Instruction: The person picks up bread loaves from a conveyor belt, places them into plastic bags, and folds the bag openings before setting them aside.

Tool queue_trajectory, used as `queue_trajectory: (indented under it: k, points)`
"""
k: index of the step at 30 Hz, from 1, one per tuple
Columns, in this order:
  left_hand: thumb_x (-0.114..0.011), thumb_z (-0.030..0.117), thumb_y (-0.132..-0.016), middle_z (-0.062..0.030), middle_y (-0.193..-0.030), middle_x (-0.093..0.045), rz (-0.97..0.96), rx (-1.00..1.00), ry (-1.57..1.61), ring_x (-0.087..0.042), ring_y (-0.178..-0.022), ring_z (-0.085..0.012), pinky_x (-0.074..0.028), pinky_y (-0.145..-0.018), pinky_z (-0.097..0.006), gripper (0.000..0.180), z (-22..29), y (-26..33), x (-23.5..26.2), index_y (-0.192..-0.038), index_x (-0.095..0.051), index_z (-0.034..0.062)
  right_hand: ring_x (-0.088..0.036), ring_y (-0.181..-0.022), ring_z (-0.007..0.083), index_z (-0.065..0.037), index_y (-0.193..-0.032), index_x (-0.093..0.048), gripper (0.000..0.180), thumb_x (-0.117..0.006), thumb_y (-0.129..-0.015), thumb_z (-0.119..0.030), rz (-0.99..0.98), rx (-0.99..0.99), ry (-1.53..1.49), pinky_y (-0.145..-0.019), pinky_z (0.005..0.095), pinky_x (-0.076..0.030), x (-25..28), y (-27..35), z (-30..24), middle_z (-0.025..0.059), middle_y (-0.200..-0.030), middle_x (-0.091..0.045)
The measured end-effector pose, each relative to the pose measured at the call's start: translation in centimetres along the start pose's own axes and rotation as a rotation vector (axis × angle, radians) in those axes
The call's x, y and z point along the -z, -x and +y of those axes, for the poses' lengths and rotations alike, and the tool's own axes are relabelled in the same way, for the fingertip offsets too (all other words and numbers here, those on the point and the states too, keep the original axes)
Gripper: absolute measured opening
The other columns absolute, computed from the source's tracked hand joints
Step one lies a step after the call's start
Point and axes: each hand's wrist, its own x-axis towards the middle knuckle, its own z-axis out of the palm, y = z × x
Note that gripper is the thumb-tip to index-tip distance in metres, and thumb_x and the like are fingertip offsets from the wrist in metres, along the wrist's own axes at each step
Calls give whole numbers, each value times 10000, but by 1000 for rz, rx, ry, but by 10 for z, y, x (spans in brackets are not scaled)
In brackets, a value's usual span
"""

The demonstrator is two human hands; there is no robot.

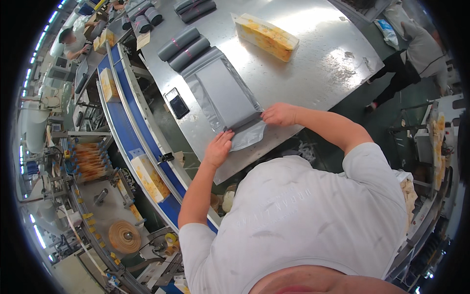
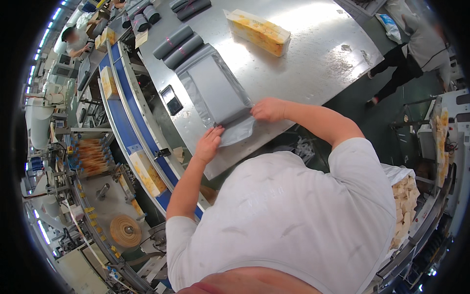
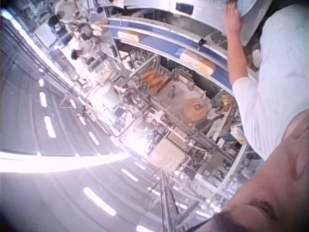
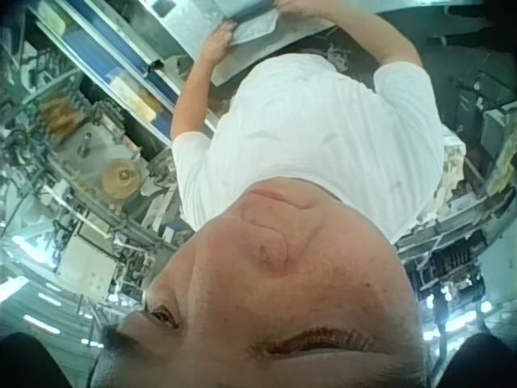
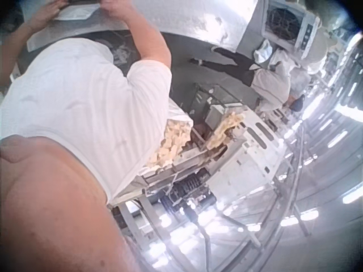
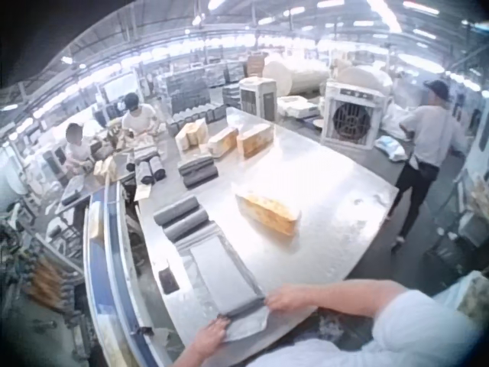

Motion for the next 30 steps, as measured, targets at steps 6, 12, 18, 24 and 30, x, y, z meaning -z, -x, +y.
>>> queue_trajectory:
  k: [6,12,18,24,30]
  points:
    - [-693,155,-1020,-71,-795,-640,415,1138,901,-587,-727,-194,-489,-700,-379,276,-8,-35,-34,-813,-548,44,-709,-824,298,-57,-1089,-720,183,-673,-978,-194,467,-1054,-719,-794,405,-565,-28,-26,-6,111,-883,-730]
    - [-679,258,-1046,-89,-947,-628,889,1210,564,-568,-868,-216,-468,-797,-370,264,10,-64,-64,-1020,-604,6,-689,-1048,339,-44,-1246,-668,397,-714,-965,-320,653,-1159,-460,-952,449,-531,-44,-66,-1,193,-1098,-716]
    - [-666,288,-1038,-290,-1532,-522,507,1017,960,-523,-1401,-404,-364,-1193,-429,738,38,-114,-52,-1599,-337,-60,-612,-1171,277,3,-1279,-568,575,-832,-863,-293,685,-1166,-688,-980,412,-495,-55,-85,5,179,-1273,-633]
    - [-726,379,-967,-262,-1648,-390,35,644,481,-331,-1543,-442,-284,-1241,-533,842,47,-85,-58,-1617,-347,1,-578,-1086,206,-74,-1251,-610,608,-866,-702,-127,556,-1296,-1169,-985,364,-473,10,47,-9,66,-1159,-618]
    - [-779,387,-884,-134,-1725,-303,-41,742,47,-219,-1594,-418,-232,-1244,-606,868,44,-76,-55,-1614,-410,96,-557,-1192,234,-76,-1281,-605,788,-860,-541,18,990,-1394,-613,-1051,365,-474,83,262,-48,65,-1235,-590]
